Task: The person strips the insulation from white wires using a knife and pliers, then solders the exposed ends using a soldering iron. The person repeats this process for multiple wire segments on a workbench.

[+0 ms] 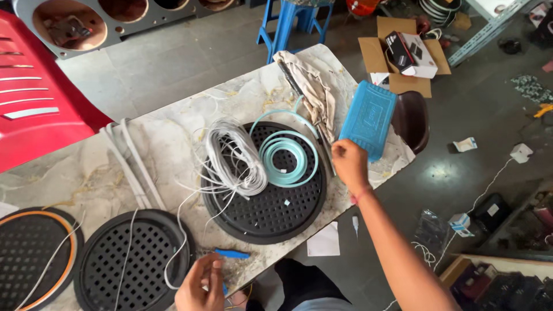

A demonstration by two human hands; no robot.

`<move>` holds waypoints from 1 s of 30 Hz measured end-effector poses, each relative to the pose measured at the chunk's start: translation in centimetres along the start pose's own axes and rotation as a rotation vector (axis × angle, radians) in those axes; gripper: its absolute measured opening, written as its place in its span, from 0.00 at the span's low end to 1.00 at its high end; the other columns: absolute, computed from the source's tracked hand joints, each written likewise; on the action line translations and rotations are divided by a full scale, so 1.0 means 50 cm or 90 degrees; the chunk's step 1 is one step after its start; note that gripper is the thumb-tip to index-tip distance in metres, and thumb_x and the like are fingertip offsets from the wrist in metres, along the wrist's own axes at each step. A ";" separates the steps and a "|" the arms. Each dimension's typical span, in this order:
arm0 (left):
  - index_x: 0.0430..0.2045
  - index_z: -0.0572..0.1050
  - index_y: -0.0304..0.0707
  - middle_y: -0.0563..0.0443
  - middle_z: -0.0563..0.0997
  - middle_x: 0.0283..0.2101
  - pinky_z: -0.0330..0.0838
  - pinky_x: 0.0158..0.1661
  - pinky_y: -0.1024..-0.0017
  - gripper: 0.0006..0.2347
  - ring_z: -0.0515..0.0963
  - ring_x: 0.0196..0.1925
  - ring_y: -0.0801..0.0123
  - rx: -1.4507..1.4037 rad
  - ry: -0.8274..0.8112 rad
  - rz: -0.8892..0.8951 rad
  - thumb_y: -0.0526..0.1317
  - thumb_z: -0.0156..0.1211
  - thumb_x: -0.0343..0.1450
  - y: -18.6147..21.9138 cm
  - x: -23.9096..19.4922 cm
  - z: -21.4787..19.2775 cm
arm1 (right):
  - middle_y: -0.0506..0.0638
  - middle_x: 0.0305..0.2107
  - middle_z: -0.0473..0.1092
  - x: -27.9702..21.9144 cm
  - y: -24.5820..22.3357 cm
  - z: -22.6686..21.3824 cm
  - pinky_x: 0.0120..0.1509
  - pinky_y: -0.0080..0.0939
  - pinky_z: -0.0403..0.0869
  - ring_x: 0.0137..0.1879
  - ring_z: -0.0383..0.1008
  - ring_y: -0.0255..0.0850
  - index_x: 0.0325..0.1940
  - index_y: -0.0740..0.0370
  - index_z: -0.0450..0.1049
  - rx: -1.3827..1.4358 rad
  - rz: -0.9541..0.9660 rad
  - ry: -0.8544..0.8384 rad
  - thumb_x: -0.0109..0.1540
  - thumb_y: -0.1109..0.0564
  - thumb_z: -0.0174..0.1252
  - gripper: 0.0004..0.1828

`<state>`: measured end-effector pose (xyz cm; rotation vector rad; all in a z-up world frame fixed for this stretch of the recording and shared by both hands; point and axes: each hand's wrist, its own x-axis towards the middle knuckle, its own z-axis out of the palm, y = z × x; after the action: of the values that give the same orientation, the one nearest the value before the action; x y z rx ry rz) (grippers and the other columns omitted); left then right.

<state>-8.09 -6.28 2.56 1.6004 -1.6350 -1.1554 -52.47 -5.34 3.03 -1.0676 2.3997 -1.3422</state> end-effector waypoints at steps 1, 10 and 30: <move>0.38 0.83 0.39 0.49 0.87 0.27 0.76 0.29 0.74 0.09 0.87 0.28 0.72 -0.001 -0.003 -0.032 0.40 0.65 0.68 0.021 -0.008 0.014 | 0.60 0.30 0.78 0.017 0.016 0.006 0.41 0.49 0.78 0.36 0.80 0.52 0.38 0.64 0.79 -0.112 -0.022 -0.009 0.61 0.56 0.62 0.08; 0.41 0.82 0.40 0.47 0.86 0.25 0.79 0.28 0.72 0.10 0.84 0.26 0.73 -0.002 -0.043 -0.198 0.41 0.62 0.69 0.092 -0.034 0.071 | 0.64 0.32 0.77 0.079 0.021 0.056 0.44 0.57 0.77 0.40 0.79 0.61 0.38 0.61 0.80 -0.411 0.066 -0.079 0.52 0.60 0.62 0.11; 0.37 0.81 0.37 0.40 0.83 0.35 0.77 0.35 0.61 0.07 0.84 0.34 0.50 0.122 -0.060 0.072 0.32 0.60 0.67 -0.111 -0.067 -0.206 | 0.52 0.19 0.74 -0.655 -0.339 0.137 0.27 0.38 0.70 0.22 0.72 0.34 0.48 0.62 0.75 -0.006 0.193 -0.588 0.65 0.54 0.57 0.11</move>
<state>3.94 -4.45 3.09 1.5663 -1.9224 -1.0570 -17.10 6.45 7.13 -0.9691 1.7544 -0.5378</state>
